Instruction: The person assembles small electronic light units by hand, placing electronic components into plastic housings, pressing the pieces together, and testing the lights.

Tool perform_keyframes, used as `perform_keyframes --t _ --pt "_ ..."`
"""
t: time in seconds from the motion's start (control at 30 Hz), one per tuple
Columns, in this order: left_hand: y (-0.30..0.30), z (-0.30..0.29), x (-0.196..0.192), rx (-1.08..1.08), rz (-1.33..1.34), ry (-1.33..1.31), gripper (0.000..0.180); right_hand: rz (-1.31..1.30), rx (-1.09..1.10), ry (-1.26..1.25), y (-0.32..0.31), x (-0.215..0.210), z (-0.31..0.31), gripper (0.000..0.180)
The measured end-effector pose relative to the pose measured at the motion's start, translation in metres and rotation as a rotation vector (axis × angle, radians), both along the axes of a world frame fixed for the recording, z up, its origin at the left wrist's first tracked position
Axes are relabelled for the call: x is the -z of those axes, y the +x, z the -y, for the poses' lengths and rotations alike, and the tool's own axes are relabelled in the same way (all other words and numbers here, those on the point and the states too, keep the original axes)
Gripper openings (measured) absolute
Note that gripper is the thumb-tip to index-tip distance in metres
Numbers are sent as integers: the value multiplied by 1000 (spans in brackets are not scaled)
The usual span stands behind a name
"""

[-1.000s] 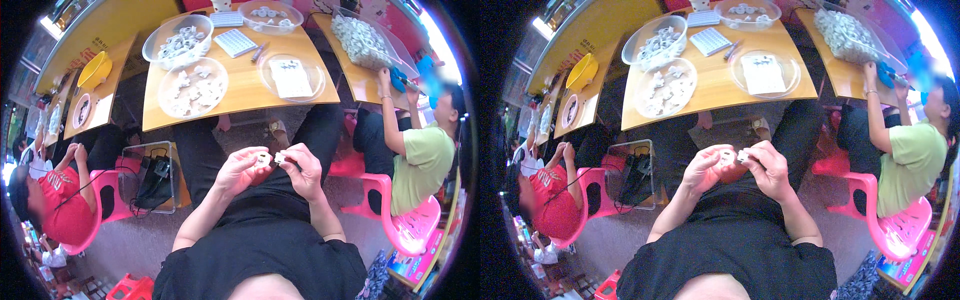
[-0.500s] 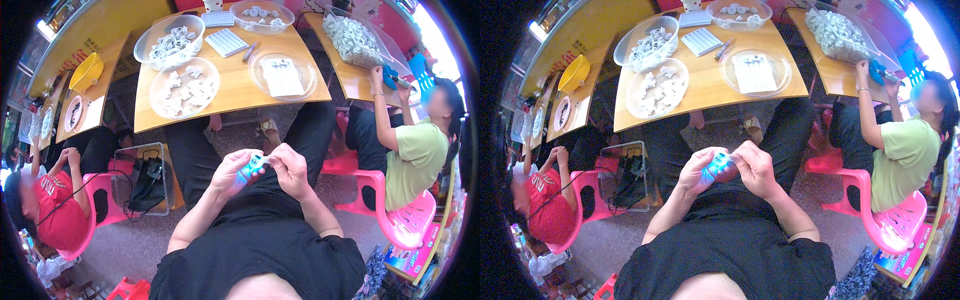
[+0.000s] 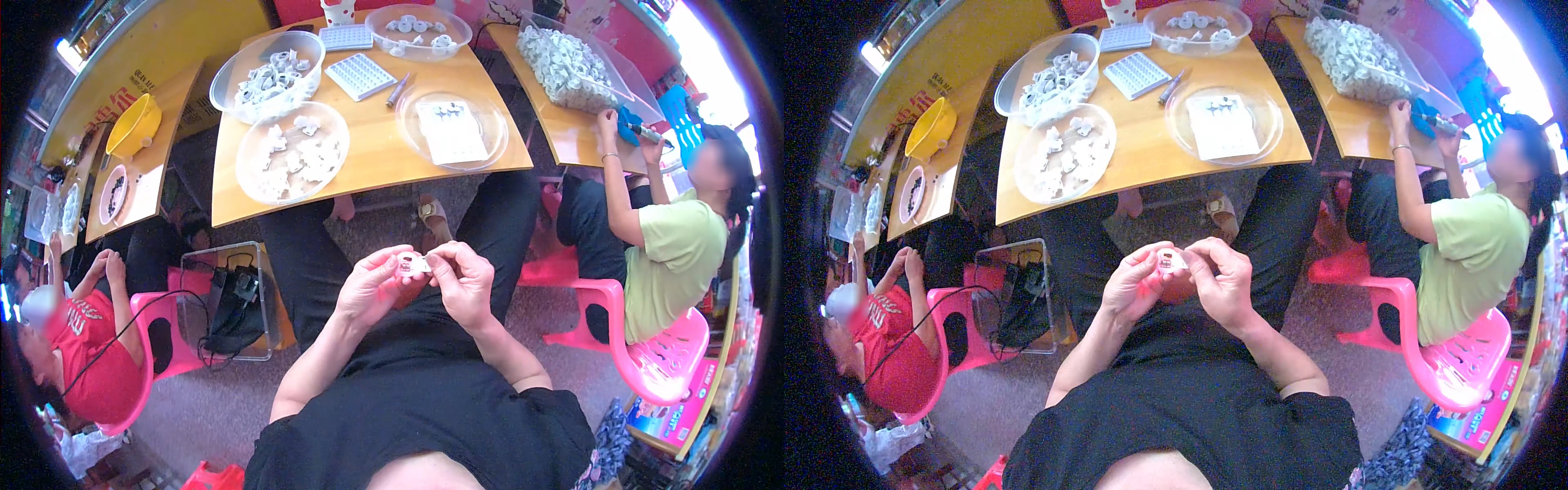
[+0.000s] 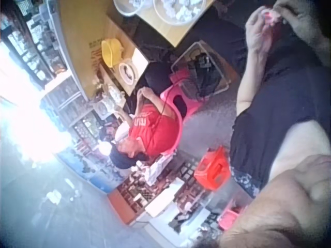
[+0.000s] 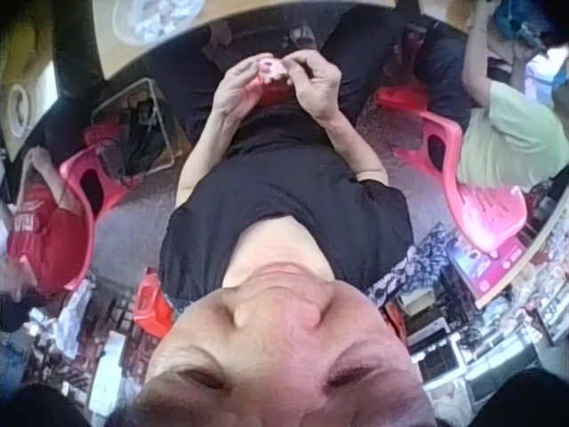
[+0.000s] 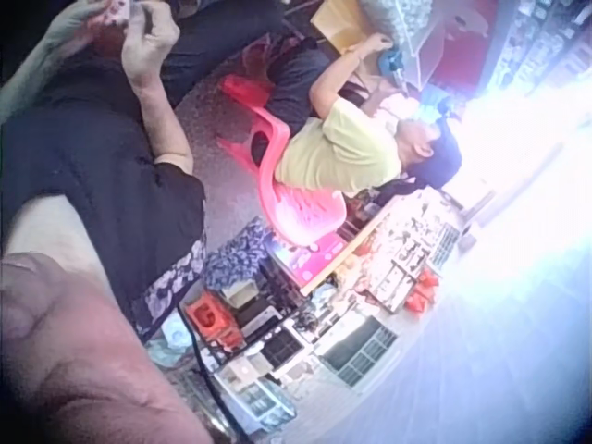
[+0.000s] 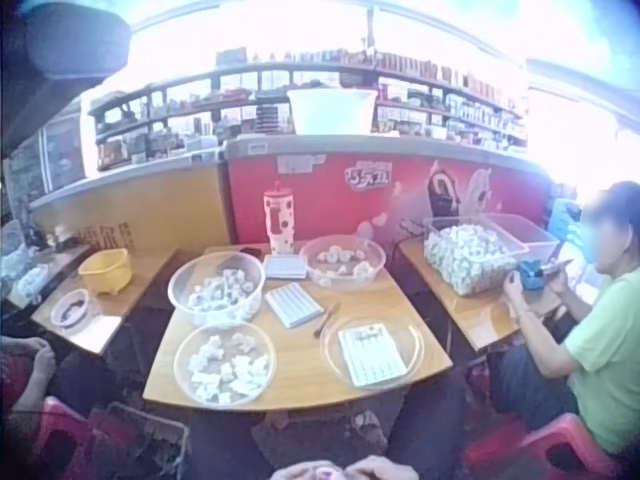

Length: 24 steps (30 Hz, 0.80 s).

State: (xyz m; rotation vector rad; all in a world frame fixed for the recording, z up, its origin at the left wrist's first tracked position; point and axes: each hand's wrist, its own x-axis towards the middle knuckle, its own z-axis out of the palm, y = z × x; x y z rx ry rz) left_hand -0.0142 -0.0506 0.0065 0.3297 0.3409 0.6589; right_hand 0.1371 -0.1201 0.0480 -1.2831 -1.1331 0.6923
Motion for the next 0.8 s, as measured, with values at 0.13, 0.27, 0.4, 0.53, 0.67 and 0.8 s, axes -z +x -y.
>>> perform_keyframes --t 0.13,0.27,0.4,0.53,0.67,0.8 --pt "0 -1 1 -7 37 -17 31 -200 -20 -59 0 -5 -3 4" --pt "3 2 -3 -40 -56 33 30 -3 -59 -43 -3 -4 -5 2" --pt "3 3 -6 -73 -87 124 28 125 -26 -25 -8 -1 -9 2" --pt "3 7 -2 -112 -108 164 28 282 -3 36 -8 0 -10 3" --pt "2 4 -2 -90 -88 150 28 338 24 85 -8 2 -11 2" --pt "2 5 0 -110 -78 156 26 361 18 73 -11 -1 -11 2"
